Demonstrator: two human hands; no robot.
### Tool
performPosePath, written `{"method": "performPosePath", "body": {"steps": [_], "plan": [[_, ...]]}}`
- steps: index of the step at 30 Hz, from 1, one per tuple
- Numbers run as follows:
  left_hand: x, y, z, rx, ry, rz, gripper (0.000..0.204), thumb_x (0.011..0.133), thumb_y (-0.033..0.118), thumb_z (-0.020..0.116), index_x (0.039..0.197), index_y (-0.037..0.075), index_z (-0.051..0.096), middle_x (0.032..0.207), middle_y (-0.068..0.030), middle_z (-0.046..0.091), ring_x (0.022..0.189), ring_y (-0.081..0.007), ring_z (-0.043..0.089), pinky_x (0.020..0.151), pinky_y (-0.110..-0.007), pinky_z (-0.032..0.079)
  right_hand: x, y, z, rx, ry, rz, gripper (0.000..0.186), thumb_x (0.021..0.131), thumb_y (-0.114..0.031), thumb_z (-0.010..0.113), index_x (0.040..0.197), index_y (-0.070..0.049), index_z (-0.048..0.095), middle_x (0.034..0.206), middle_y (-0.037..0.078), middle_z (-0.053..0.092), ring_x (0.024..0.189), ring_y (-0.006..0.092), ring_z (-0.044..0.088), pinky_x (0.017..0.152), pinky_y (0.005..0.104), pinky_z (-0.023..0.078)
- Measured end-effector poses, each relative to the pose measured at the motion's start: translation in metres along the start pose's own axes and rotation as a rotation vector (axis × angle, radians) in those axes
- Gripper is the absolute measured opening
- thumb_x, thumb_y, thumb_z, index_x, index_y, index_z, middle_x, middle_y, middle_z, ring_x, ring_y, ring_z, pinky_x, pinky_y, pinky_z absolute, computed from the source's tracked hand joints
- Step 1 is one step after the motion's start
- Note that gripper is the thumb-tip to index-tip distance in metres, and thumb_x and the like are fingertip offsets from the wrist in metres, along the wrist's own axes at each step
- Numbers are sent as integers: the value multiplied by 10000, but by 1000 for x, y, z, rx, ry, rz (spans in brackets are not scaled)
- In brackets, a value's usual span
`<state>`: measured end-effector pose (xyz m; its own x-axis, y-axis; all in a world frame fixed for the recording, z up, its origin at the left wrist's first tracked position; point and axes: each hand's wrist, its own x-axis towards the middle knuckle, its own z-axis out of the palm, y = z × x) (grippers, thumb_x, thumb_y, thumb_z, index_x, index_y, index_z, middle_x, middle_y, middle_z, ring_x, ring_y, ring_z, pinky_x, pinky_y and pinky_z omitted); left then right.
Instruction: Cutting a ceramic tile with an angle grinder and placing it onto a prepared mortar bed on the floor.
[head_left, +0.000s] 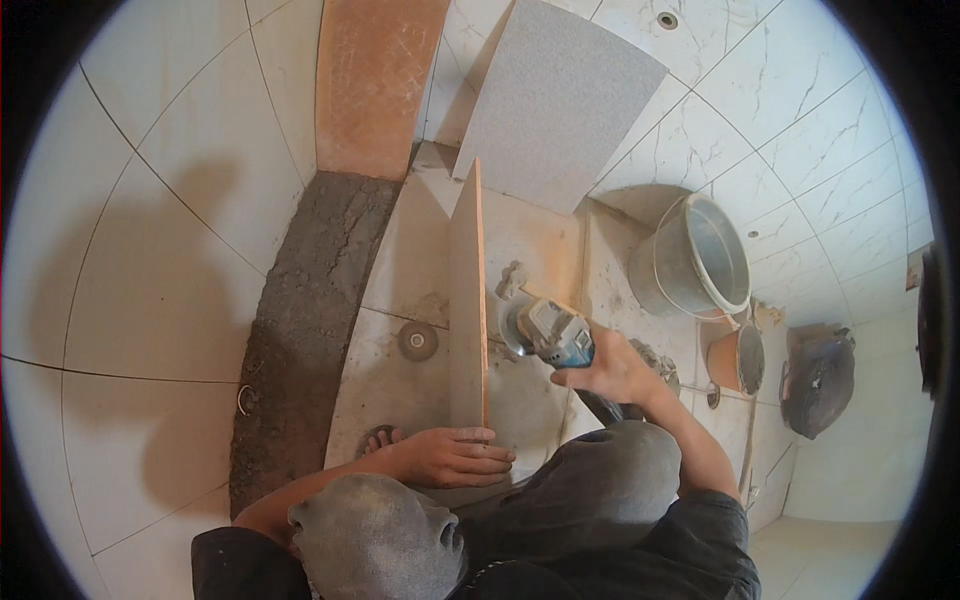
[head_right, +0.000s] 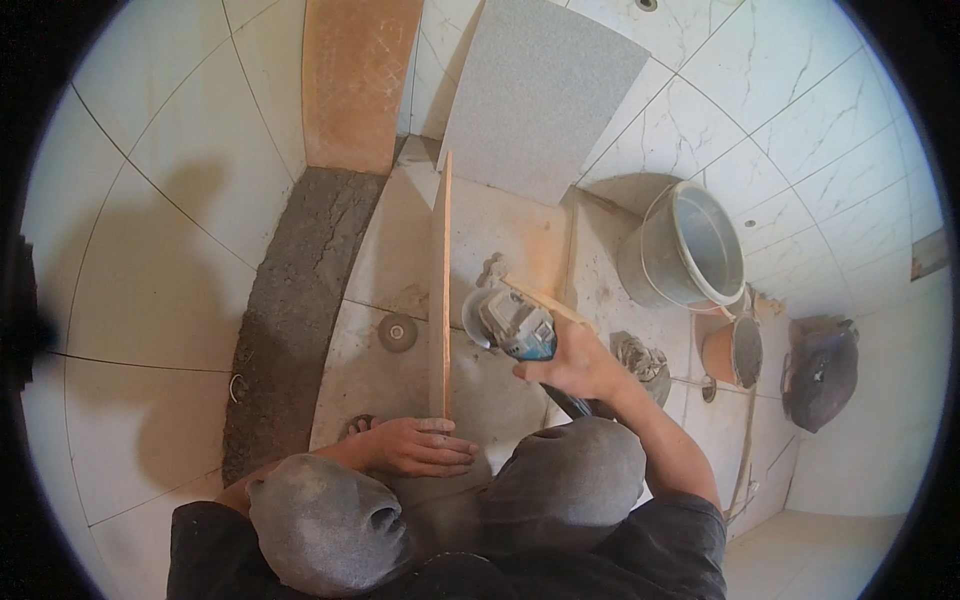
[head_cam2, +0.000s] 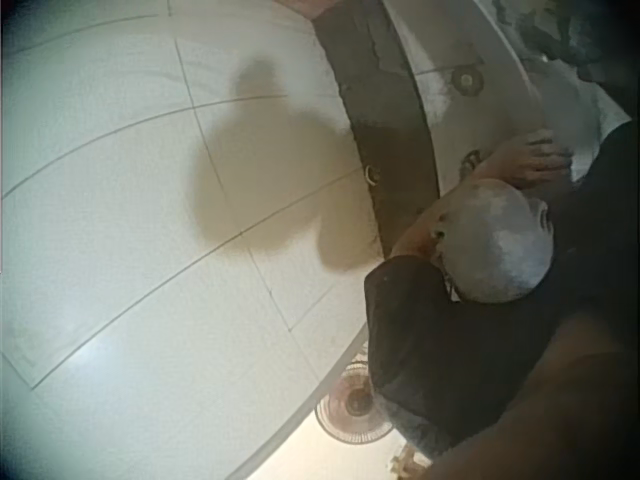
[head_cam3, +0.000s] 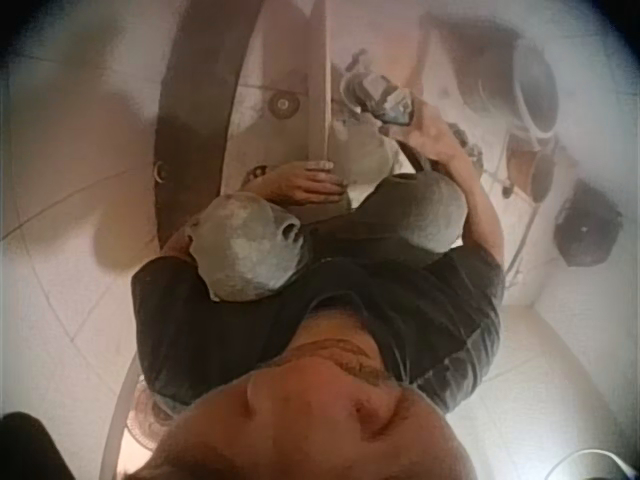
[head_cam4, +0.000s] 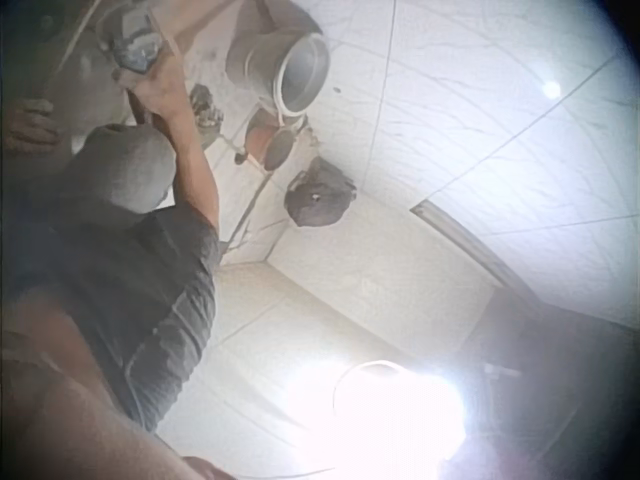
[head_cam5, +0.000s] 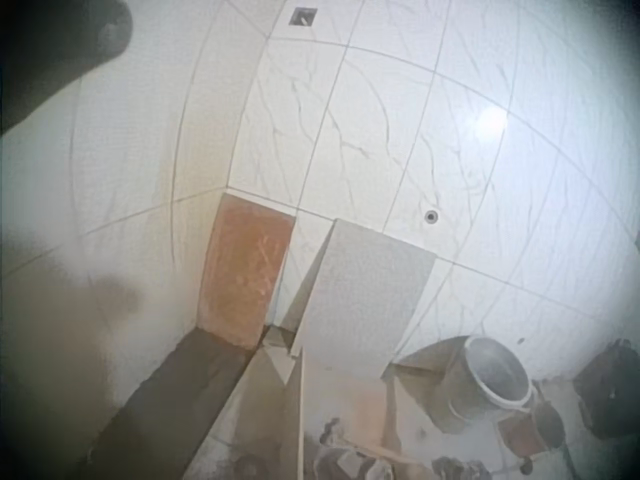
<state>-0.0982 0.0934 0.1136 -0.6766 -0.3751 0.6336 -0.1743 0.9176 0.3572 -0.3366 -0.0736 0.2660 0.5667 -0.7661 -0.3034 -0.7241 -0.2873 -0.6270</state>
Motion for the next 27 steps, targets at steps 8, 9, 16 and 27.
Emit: {"method": "performPosePath", "body": {"steps": [8, 9, 16, 27], "plan": [[-8, 2, 14, 36, 83, -68, 306, 951, 111, 611, 1252, 147, 654, 1383, -19, 620, 1378, -170, 521, 1122, -394, 465, 40, 1, -4, 37, -29, 67, 749, 687, -364, 854, 1222, 99, 606, 1025, 300, 706, 1006, 402, 701, 891, 430, 532], [-10, 1, 19, 33, 83, -71, 306, 951, 111, 611, 1252, 147, 654, 1383, -19, 620, 1378, -170, 521, 1122, -394, 465, 45, 7, -3, 17, -21, 50, 752, 684, -371, 856, 1215, 99, 608, 1025, 299, 707, 1006, 409, 701, 889, 434, 533], [-24, -4, 55, 16, 327, -262, 692, 807, 222, 838, 1408, 91, 521, 1586, -168, 391, 1458, -330, 416, 1163, -509, 422, 42, -2, -3, -67, -59, 74, 781, 669, -392, 862, 1196, 122, 601, 1036, 313, 702, 1004, 422, 701, 891, 444, 538], [-22, 1, 51, -178, 215, -734, 1437, 547, 308, 993, 1590, -75, 82, 1637, -390, 81, 1521, -519, 217, 1225, -527, 322, 13, 0, 6, -27, -34, -41, 713, 690, -323, 852, 1212, 88, 591, 997, 280, 704, 944, 382, 698, 879, 426, 535]]}}
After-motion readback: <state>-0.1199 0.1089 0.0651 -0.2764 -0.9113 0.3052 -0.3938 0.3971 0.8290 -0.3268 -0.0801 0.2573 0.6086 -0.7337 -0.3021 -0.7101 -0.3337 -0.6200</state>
